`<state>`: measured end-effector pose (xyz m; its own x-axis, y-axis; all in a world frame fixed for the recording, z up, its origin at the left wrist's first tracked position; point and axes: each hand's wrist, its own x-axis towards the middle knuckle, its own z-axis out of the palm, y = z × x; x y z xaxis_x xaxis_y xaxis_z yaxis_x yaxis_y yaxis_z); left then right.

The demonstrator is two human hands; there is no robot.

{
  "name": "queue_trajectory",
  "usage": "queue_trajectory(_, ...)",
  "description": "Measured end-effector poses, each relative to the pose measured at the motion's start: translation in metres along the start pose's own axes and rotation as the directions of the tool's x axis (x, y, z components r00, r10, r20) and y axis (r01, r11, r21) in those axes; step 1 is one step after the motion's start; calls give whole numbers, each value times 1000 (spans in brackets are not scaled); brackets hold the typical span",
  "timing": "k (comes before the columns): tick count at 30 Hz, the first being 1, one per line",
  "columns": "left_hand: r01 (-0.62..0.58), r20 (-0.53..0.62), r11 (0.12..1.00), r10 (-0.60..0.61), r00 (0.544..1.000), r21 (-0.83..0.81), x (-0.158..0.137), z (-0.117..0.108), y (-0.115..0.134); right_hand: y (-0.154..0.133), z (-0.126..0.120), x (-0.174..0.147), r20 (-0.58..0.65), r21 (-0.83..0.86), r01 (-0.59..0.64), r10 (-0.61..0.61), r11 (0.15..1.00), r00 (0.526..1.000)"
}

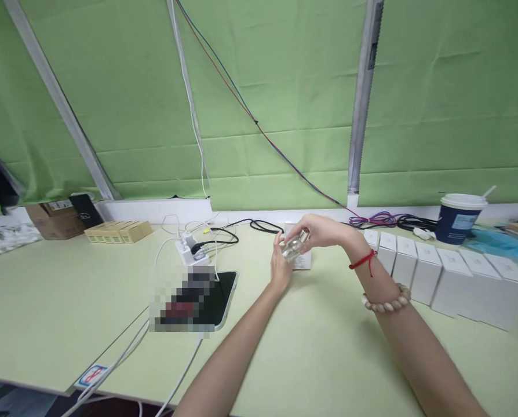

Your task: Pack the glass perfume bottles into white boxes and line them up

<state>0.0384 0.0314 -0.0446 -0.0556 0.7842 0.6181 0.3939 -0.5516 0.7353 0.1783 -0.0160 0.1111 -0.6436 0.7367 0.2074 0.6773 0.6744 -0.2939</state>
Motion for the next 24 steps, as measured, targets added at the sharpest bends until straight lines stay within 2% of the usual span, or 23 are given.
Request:
queue_trajectory(3,-1,56,1000,1,998,3,0,2,-1,-10,-3,-1,-217,-192,-110,67,975,974)
queue_trajectory(6,-16,79,1000,15,997,17,0,4,-2,-10,-2,2,-317,-272,-221,129,936,939)
queue_trajectory(11,-43,51,999,43,998,-2,0,4,-3,3,2,6,-337,-270,-297,199,916,920)
queue_trajectory(15,-60,69,997,57,996,46,0,5,-4,15,5,8,-343,-271,-321,221,907,913)
queue_trajectory(21,-122,98,987,112,989,103,0,6,-6,28,15,14,-332,-217,-274,193,937,923)
queue_trajectory(24,-149,115,979,134,984,141,0,6,-6,35,22,17,-375,-167,-256,178,952,910)
